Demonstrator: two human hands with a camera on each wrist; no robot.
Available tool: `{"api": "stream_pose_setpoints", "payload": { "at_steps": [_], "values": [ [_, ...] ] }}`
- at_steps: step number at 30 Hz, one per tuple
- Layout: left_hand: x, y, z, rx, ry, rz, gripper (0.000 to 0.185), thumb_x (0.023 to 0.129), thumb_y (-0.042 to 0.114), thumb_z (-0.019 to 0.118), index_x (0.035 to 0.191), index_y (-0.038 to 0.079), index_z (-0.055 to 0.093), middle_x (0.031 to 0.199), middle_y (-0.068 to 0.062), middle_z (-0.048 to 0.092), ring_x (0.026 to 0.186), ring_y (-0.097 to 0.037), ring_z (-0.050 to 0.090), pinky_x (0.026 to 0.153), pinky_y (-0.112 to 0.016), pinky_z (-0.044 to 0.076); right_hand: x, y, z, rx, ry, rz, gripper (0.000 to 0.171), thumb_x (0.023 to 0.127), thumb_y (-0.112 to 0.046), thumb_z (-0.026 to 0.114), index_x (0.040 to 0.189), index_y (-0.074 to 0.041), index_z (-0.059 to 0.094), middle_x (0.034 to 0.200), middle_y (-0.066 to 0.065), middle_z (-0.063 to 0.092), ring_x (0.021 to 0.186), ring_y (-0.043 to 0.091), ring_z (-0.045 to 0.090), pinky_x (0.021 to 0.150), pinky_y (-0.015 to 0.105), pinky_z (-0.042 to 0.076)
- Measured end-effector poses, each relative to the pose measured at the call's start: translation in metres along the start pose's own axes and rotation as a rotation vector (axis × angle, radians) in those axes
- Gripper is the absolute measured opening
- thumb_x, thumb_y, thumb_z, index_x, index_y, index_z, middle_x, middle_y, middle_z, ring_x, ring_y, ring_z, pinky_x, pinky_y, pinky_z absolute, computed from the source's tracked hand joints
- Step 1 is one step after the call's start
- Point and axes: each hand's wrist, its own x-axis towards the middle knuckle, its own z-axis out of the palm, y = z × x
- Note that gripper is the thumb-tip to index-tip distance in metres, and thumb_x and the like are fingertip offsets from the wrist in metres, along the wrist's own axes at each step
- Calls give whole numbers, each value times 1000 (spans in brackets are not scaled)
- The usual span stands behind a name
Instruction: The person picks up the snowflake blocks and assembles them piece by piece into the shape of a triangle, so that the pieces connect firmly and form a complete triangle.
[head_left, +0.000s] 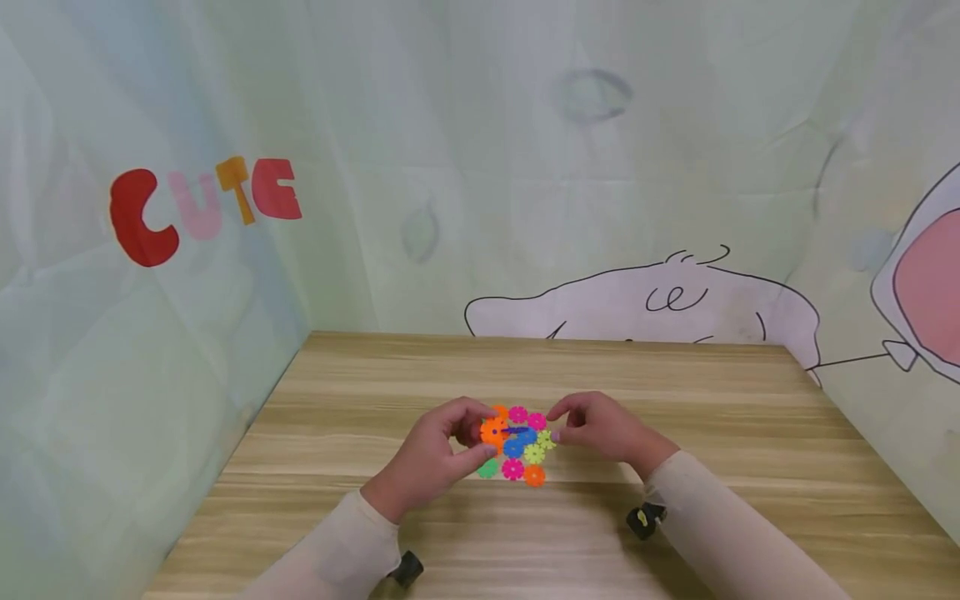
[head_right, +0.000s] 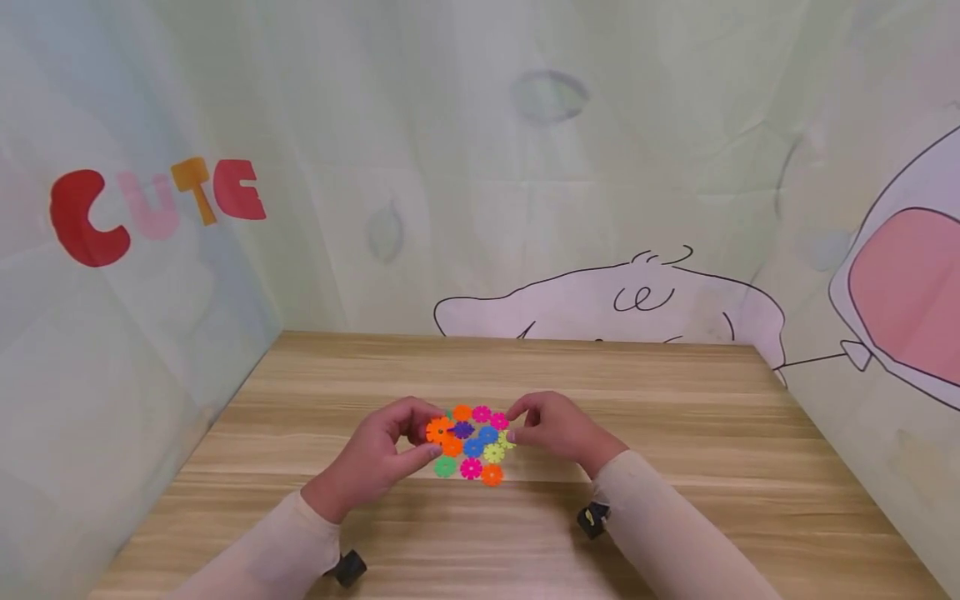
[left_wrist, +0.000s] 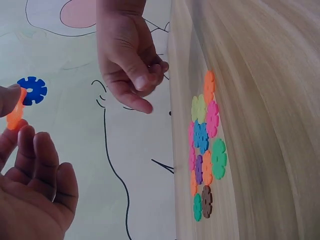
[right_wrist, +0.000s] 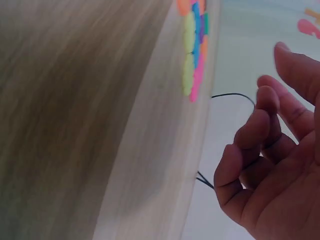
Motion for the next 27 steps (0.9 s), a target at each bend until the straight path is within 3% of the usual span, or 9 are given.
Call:
{"api": "stream_pose_setpoints", "payload": {
  "at_steps": [3,9,16,27],
  "values": [
    [0,3,1,-16,-3,-13,31,84,9,74,112,15,62,86,0,57,81,-20,56,74,-31,52,6,2,3,-56,-37,35,23,82,-21,77,105,-20,71,77,3,57,70,20,53,59,32,46],
    [-4,29,-2,-30,-23,-25,28,85,3,71,111,9,62,86,-3,58,81,-20,55,75,-31,51,13,5,8,-108,-86,33,23,81,-15,78,103,-20,72,76,2,60,69,19,55,63,32,48],
    [0,-3,1,-38,-15,14,30,85,14,74,111,22,62,86,1,59,80,-19,56,73,-30,52,15,5,12,-118,-128,52,27,79,-12,79,103,-19,71,76,3,60,68,18,54,63,31,47],
    [0,-5,1,-22,-20,14,28,85,13,74,110,21,62,86,0,58,80,-20,56,73,-30,52,16,3,16,-198,-110,78,24,78,-10,80,96,-22,70,78,2,58,72,19,53,65,32,46]
  ]
}}
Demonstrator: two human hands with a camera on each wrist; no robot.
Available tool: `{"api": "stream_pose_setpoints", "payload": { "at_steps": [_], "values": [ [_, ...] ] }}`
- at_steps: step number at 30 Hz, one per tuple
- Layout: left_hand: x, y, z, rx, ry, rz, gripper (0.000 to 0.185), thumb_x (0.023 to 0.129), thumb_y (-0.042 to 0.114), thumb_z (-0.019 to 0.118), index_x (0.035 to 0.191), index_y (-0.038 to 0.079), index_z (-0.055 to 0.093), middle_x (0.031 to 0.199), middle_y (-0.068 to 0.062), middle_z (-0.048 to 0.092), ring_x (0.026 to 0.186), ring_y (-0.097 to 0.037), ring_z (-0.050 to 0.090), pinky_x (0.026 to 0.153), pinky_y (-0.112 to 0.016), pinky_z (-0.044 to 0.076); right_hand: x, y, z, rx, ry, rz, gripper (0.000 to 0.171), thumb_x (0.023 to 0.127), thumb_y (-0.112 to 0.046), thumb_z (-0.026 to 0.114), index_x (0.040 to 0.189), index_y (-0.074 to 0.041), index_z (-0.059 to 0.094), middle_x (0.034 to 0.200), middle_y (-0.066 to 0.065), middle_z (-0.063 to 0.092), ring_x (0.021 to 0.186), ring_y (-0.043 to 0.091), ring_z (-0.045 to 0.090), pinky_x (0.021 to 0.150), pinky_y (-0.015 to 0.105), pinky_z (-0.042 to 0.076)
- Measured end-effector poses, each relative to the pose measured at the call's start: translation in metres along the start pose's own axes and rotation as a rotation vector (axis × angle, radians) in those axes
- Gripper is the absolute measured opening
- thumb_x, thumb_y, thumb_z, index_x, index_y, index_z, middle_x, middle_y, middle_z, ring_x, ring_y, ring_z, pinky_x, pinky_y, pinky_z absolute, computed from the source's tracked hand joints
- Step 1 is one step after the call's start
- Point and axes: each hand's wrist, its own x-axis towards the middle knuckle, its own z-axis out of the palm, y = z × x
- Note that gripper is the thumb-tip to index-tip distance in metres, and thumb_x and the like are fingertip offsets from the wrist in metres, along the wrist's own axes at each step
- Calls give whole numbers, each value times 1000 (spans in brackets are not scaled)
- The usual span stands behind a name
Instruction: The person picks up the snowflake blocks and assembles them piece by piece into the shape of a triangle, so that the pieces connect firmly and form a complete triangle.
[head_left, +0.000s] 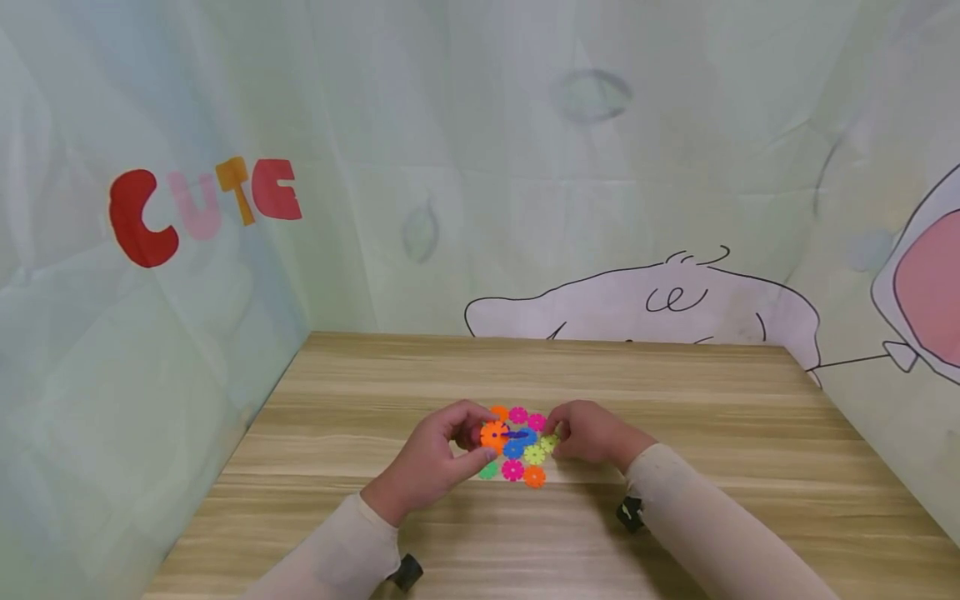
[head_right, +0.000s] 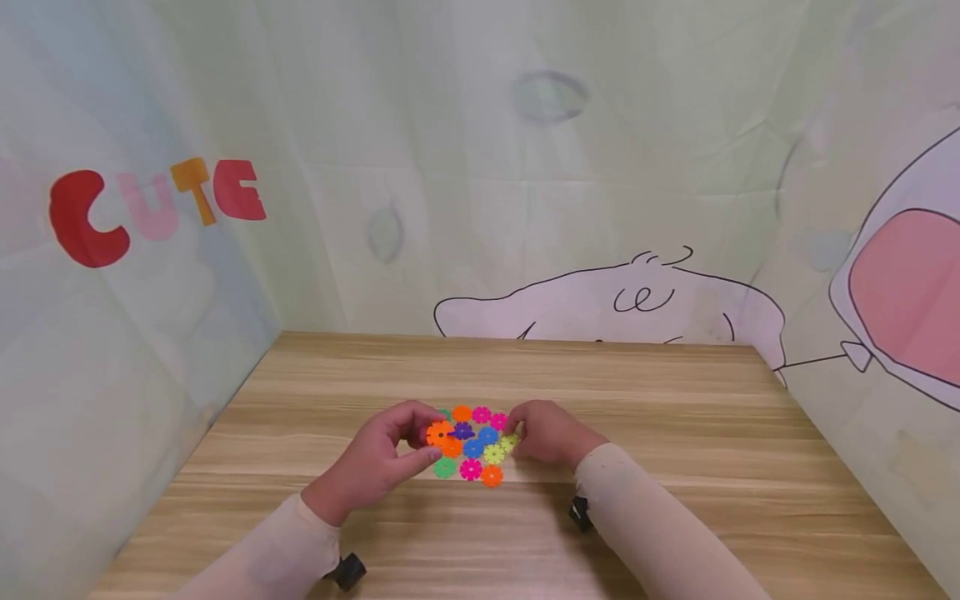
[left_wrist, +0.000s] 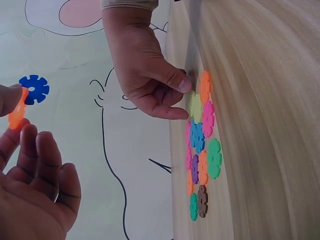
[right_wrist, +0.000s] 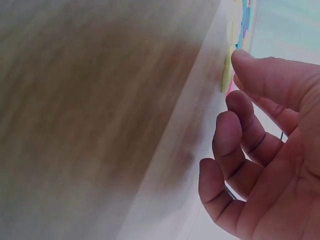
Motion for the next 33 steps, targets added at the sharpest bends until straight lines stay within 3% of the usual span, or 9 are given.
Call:
{"api": "stream_pose_setpoints", "payload": {
  "at_steps": [11,15,19,25,33],
  "values": [
    [-1,2,0,-9,-1,-35,29,86,15,73,110,23,62,87,0,58,81,-20,56,74,-30,52,1,0,1,-55,-3,0,24,77,-10,81,94,-21,66,81,-1,58,77,18,53,71,33,47],
    [-1,5,0,2,5,-66,30,85,11,73,112,20,62,88,-1,58,82,-19,56,75,-30,52,0,1,1,-58,-2,1,26,76,-12,82,90,-20,61,82,-1,57,78,19,53,71,33,47],
    [-2,17,-1,3,0,-92,31,86,6,70,114,14,61,89,-3,57,83,-21,55,75,-30,52,-3,3,2,-27,-8,-5,28,75,-15,83,88,-21,58,81,0,58,75,19,53,67,33,46],
    [-5,36,-5,-37,-12,-106,29,88,4,68,115,9,61,87,-4,56,82,-22,55,74,-29,51,-11,7,1,73,-22,-77,25,78,-17,81,94,-22,62,75,2,58,66,18,54,60,32,47],
    [-4,31,-6,-52,1,-104,29,89,5,67,117,7,60,88,-6,56,83,-26,55,74,-27,50,-30,-9,-15,396,20,-154,27,86,-20,74,112,-15,67,69,4,51,58,16,46,52,27,41]
  ]
}}
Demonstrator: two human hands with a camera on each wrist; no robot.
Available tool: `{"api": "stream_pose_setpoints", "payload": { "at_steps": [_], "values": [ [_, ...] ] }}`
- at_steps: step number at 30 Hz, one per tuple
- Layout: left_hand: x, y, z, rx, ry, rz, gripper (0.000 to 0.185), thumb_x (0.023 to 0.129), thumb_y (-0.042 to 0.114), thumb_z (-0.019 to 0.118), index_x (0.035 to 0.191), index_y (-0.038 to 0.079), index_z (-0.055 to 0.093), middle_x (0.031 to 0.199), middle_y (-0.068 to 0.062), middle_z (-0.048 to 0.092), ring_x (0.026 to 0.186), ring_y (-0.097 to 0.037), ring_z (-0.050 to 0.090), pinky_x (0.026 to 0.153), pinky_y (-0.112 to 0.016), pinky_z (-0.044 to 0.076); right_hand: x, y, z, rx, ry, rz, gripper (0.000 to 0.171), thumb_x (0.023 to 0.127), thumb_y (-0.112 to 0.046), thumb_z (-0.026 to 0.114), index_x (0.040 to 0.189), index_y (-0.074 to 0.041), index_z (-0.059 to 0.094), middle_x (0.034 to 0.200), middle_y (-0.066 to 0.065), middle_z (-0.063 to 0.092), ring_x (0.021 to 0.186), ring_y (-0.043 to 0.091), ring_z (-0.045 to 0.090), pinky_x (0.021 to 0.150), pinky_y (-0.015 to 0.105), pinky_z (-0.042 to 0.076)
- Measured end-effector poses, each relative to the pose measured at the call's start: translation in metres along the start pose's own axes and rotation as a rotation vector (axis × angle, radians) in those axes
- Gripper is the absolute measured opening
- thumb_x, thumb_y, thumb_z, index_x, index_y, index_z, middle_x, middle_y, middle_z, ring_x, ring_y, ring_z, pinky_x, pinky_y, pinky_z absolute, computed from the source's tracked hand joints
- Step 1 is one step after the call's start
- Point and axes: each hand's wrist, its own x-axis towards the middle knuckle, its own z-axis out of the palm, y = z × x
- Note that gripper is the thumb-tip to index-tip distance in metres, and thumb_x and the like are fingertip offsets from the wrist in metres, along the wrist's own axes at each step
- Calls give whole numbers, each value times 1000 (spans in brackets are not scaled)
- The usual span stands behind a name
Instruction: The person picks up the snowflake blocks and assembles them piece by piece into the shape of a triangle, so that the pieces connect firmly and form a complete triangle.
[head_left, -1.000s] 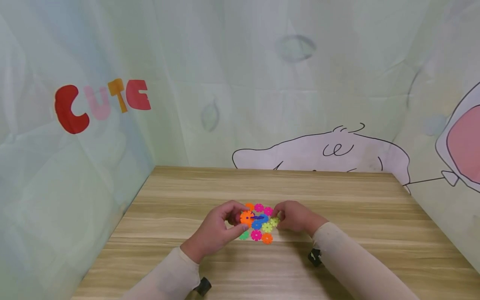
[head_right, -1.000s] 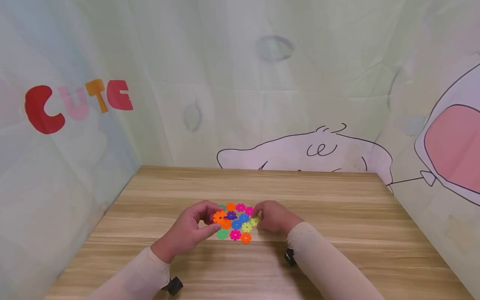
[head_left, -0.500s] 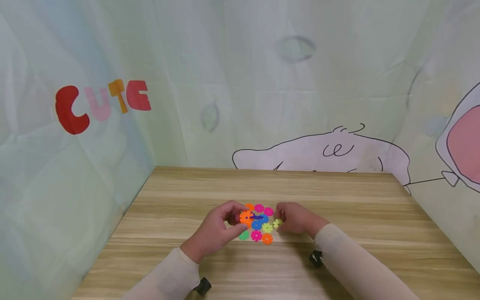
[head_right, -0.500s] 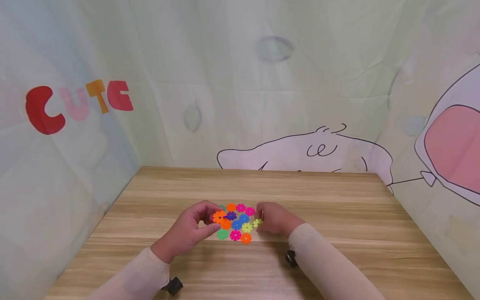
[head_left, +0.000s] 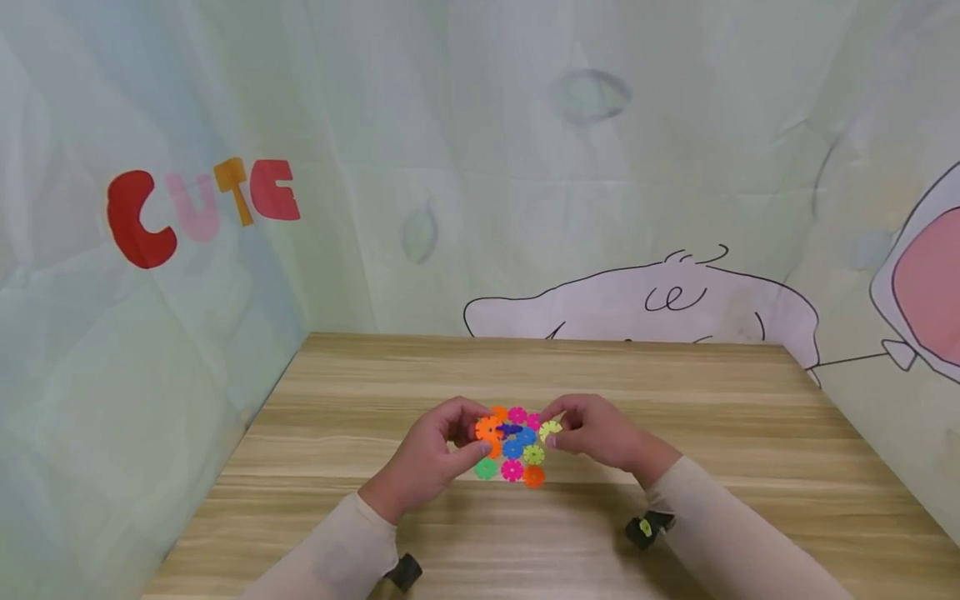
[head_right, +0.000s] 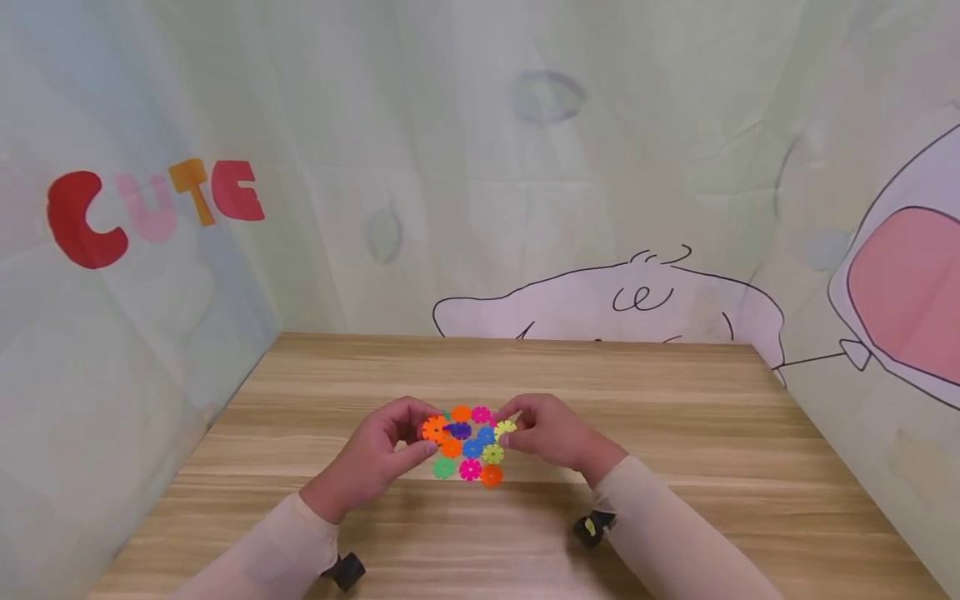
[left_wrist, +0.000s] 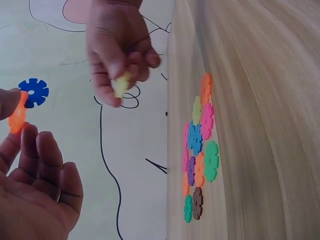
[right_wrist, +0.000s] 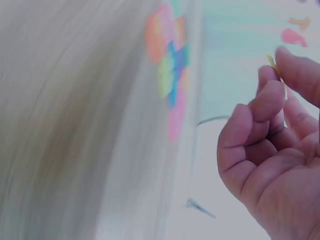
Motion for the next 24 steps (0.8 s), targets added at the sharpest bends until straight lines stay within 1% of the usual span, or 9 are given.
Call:
{"api": "stream_pose_setpoints", "payload": {
  "at_steps": [5,7,10,13,15,17,20,21,24],
  "values": [
    [2,-3,-1,-28,-2,1,28,90,6,67,117,6,60,90,-6,57,84,-26,54,74,-29,50,-10,-21,-3,188,-17,-12,35,88,-16,71,121,-11,62,83,11,55,73,22,56,69,32,54],
    [2,-2,-1,-33,-1,-4,28,90,7,67,116,7,60,90,-6,57,84,-26,54,74,-28,50,-14,-28,-3,241,-31,-24,37,88,-9,70,123,-8,61,89,14,57,80,26,59,76,36,56],
    [2,0,0,-43,3,-15,28,90,8,67,116,5,60,90,-6,57,84,-26,54,75,-29,50,-19,-36,-1,295,-53,-64,37,88,-3,67,124,-6,60,94,17,58,84,28,60,79,36,56],
    [2,2,0,-48,11,-21,27,90,8,67,116,5,60,90,-7,58,84,-25,53,75,-29,50,-22,-40,2,334,-69,-112,36,88,-4,68,123,-4,60,96,18,60,85,28,60,78,34,56],
    [4,-5,1,-51,16,-23,27,90,9,67,116,7,60,90,-6,58,84,-25,53,75,-29,50,-23,-41,4,352,-76,-135,36,88,-7,69,123,-5,60,97,19,60,85,27,60,78,33,56],
    [4,-5,1,-47,19,-24,27,90,9,68,116,8,61,90,-6,58,84,-24,53,75,-28,50,-23,-40,6,364,-81,-154,37,88,-8,69,123,-5,60,99,22,60,85,26,60,78,34,56],
    [4,-6,1,-50,9,-32,26,90,9,68,115,8,61,91,-6,59,84,-24,53,75,-28,50,-23,-40,9,372,-83,-170,37,88,-8,69,124,-4,60,103,28,58,86,25,61,80,38,56],
    [3,-1,1,-47,5,-31,25,90,7,68,114,7,61,91,-6,59,84,-24,54,75,-27,50,-24,-41,10,371,-83,-175,37,89,-8,69,124,-3,60,103,29,58,86,25,61,80,38,56],
    [4,-2,1,-47,-6,-30,24,89,7,68,112,7,61,92,-5,61,84,-24,54,75,-27,50,-25,-42,12,363,-78,-178,36,89,-8,68,123,-2,61,102,27,60,86,25,62,80,40,56]
  ]
}}
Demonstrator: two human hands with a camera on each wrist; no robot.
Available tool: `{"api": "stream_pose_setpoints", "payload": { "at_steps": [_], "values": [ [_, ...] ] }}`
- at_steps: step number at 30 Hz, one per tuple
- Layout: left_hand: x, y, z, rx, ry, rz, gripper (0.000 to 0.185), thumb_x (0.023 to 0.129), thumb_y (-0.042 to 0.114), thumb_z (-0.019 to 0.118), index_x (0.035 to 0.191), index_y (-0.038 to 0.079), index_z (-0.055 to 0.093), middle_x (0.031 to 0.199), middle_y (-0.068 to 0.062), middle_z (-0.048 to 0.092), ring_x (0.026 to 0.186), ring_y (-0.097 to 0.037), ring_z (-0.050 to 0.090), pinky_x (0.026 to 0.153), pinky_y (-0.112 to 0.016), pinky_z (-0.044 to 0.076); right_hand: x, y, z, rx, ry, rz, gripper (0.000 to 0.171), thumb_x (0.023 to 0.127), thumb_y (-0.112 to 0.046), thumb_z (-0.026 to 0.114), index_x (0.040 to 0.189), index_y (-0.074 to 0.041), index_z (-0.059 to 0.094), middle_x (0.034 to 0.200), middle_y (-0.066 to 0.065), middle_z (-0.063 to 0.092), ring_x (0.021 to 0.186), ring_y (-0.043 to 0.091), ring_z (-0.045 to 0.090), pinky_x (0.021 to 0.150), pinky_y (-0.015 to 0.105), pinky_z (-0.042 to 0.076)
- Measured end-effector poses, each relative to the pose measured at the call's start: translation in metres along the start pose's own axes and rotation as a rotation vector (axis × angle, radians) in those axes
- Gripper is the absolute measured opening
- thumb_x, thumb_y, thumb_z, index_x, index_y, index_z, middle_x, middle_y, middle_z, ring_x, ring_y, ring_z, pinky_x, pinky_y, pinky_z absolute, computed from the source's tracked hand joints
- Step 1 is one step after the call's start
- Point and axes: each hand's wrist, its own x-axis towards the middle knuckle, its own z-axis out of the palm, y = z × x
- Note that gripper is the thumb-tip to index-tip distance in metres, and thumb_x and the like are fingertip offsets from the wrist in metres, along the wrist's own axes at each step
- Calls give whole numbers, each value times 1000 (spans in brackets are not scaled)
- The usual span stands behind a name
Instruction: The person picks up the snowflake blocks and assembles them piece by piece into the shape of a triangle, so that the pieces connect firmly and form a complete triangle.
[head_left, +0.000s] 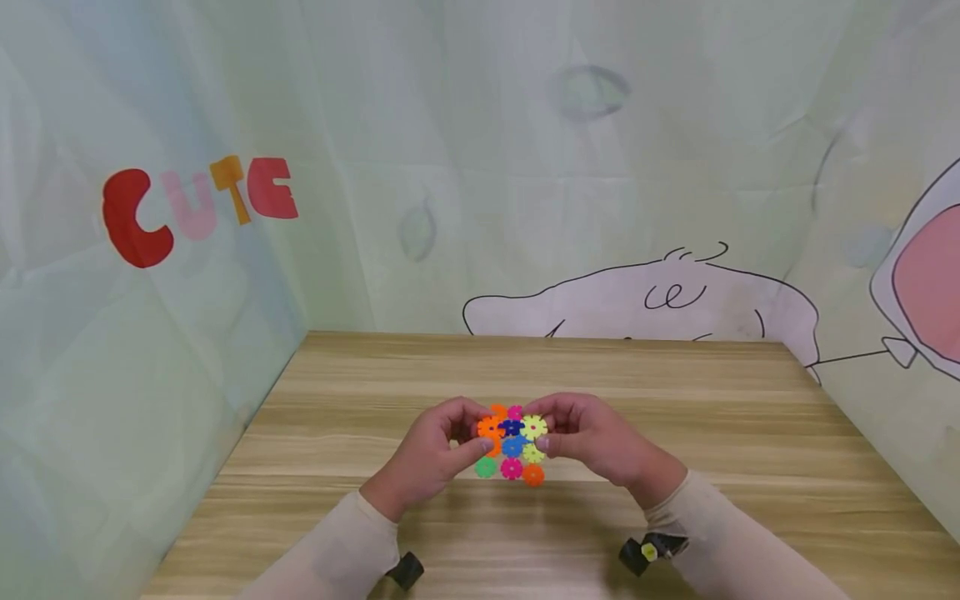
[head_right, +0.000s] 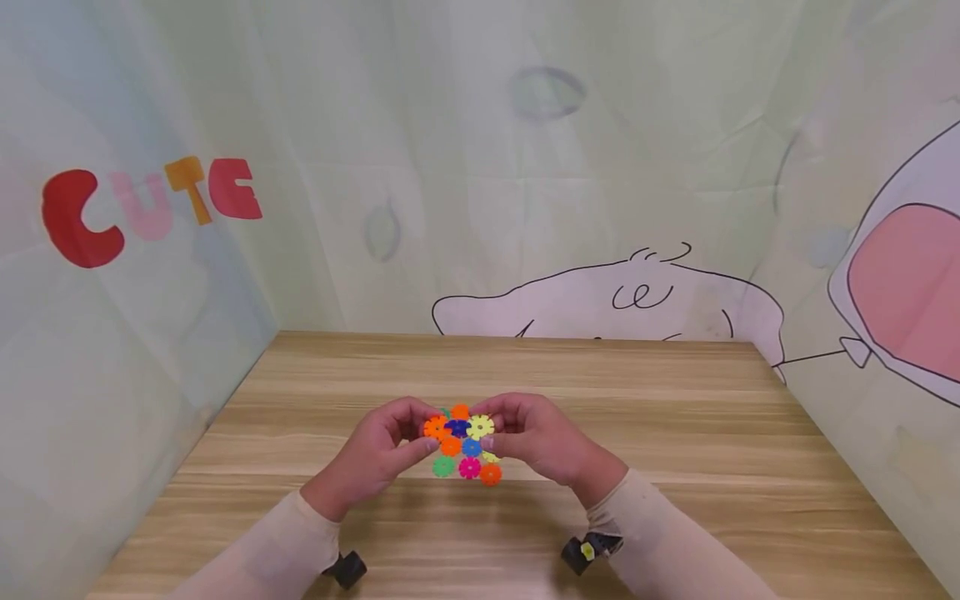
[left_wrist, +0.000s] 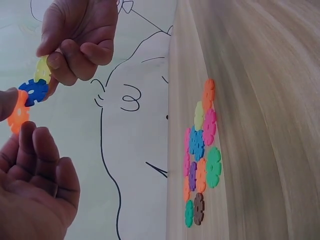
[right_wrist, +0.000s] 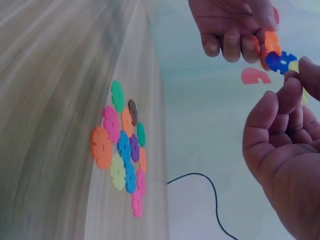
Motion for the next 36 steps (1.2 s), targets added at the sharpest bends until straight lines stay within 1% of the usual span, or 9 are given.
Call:
{"api": "stream_pose_setpoints", "payload": {
  "at_steps": [3,8,12,16,20,23,28,33,36],
  "values": [
    [3,-11,0,11,-5,2,23,89,9,69,111,11,62,94,-3,62,84,-23,55,75,-28,51,0,-2,2,-10,4,-2,34,89,-8,68,123,-2,61,100,21,62,86,25,62,81,41,56],
    [6,-26,1,26,-8,3,22,89,15,71,110,16,63,96,0,64,85,-21,57,78,-29,52,1,-3,4,-25,6,5,33,90,-10,68,122,-4,62,102,19,63,89,28,63,82,41,56],
    [6,-27,0,17,-13,14,21,89,18,71,109,16,64,97,-1,65,85,-23,57,79,-31,53,2,-2,4,-32,10,24,34,90,-11,68,123,-4,62,102,18,64,89,29,63,81,37,56],
    [6,-27,-1,0,-12,18,22,89,22,70,109,16,63,97,-1,65,86,-24,58,77,-31,53,2,-1,4,-1,2,37,37,90,-12,68,126,-5,61,105,18,64,91,28,63,83,38,56],
    [6,-26,-1,-22,1,16,23,89,24,70,110,16,63,97,-1,65,86,-24,58,77,-30,53,2,0,2,30,-14,30,42,90,-14,68,131,-11,59,110,17,63,94,28,63,85,40,55],
    [6,-26,-1,-33,7,12,23,89,23,70,111,16,63,97,-2,64,87,-24,58,78,-30,53,2,2,-1,27,-33,6,46,91,-12,67,135,-10,55,107,18,60,92,27,61,85,39,55],
    [4,-25,-3,-53,18,0,24,90,20,70,113,16,63,97,-4,63,86,-26,57,75,-29,53,2,9,-8,-92,-1,-25,45,90,-13,68,133,-8,55,96,16,57,83,24,57,73,29,55],
    [3,-26,-4,-39,26,6,28,90,19,70,116,11,63,95,-5,62,86,-26,57,75,-28,53,4,19,-13,-311,59,17,35,87,-20,73,121,-16,64,84,7,60,71,19,54,59,25,48],
    [3,-27,-4,-33,29,8,30,89,19,70,117,10,63,94,-5,62,86,-26,56,75,-28,53,6,27,-13,-449,49,55,30,85,-21,75,113,-17,67,78,2,59,67,16,52,56,26,47]
  ]
}}
